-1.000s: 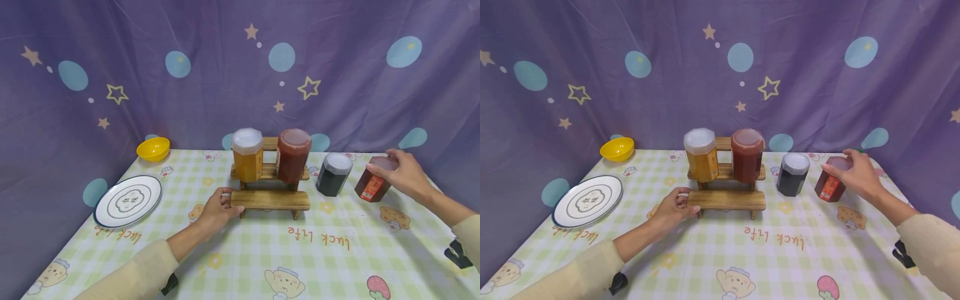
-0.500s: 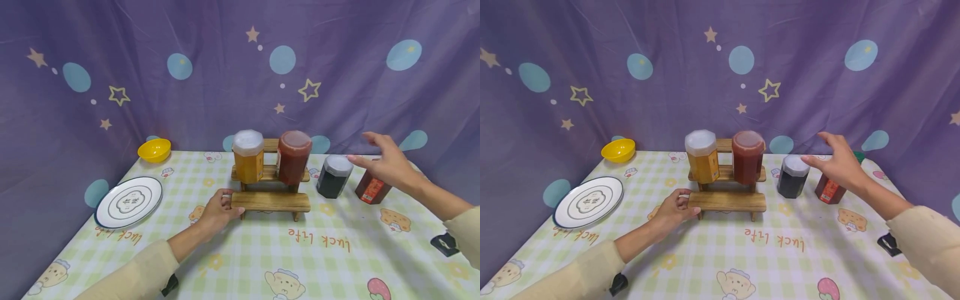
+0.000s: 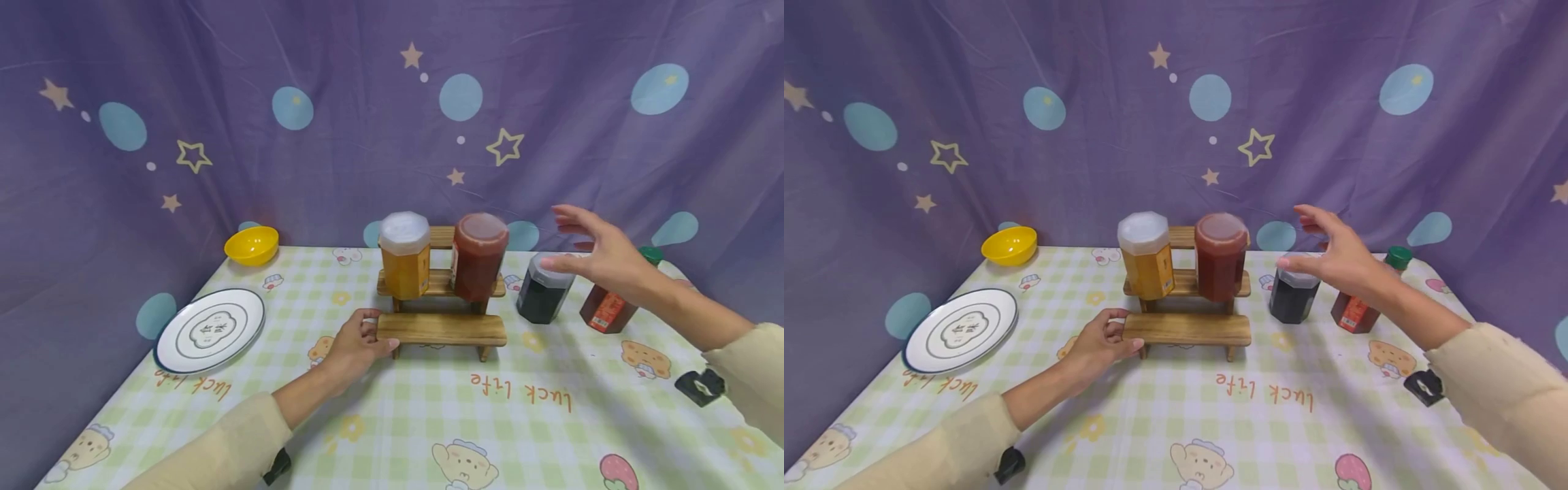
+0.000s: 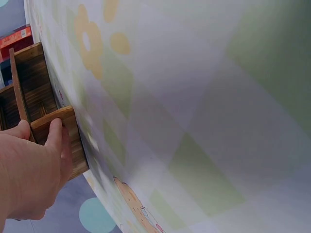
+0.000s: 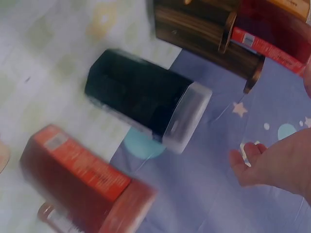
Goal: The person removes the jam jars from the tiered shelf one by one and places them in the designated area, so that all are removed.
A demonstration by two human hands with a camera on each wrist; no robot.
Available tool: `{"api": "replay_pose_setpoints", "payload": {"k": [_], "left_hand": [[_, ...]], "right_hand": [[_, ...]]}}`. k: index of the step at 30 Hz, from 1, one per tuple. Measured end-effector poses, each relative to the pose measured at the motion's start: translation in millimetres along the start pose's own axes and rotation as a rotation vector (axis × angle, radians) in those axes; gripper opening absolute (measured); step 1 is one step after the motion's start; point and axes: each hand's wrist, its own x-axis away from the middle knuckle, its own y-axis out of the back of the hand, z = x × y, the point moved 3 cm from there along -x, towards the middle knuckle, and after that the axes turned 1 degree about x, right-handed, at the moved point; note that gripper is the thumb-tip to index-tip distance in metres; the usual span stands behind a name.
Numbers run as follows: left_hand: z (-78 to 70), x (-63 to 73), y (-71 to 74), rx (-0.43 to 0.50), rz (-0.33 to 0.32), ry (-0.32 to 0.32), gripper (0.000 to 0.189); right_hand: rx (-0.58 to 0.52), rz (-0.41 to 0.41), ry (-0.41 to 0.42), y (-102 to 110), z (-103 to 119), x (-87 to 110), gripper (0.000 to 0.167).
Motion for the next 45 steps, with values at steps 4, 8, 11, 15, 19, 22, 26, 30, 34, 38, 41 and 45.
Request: {"api": "replay_pose_setpoints", "payload": {"k": [4,8,11,15,19,22,26,30,34,38,41,45], "left_hand": [[0.8,-0.2,0.6,-0.004,0.001,-0.006,0.062],[1.3,-1.0,1.4,-0.001,-0.006,-0.002,0.061],[1.4,-1.2,1.2,0.006,-0.005,-0.001,0.062],[1.4,-0.8,0.2,-0.012,0.008,-0.001,0.063],[-0.1,-0.5,0.6,-0.031,0.006,0.002,0.062],[-0.8,-0.8,1.1,-0.032,0.004,0.003,0.062],[0.0,-1.6,1.0,-0.035,0.004,0.004,0.062],[1.4,-1.8,0.9,-0.034,0.003,0.001,0.061],[1.0,-2.2,0.5,-0.022,-0.002,0.000,0.060],[0.2,-2.8,0.2,-0.007,-0.006,0.003,0.060],[0.7,-2.6,0.2,-0.010,-0.007,0.002,0.060],[1.7,-2.0,0.0,-0.017,-0.007,0.000,0.060]], "right_hand": [[-0.059,0.051,-0.016,-10.9,10.0,-5.9,0.084],[-0.111,0.087,-0.012,-23.7,22.4,-13.4,0.087],[-0.141,0.107,-0.002,-33.7,30.8,-19.2,0.089],[-0.137,0.106,0.012,-42.3,39.5,-23.8,0.091],[-0.149,0.093,0.041,-49.0,47.7,-27.9,0.093],[-0.162,0.093,0.042,-55.1,52.0,-31.0,0.093],[-0.126,0.083,0.031,-61.4,54.8,-33.5,0.091],[-0.118,0.076,0.029,-64.4,54.6,-35.2,0.087],[-0.136,0.082,0.027,-64.1,54.0,-35.9,0.082],[-0.153,0.089,0.036,-63.6,54.6,-36.5,0.079],[-0.158,0.094,0.050,-64.2,55.1,-37.1,0.077],[-0.170,0.102,0.060,-65.0,55.3,-37.0,0.073]]}}
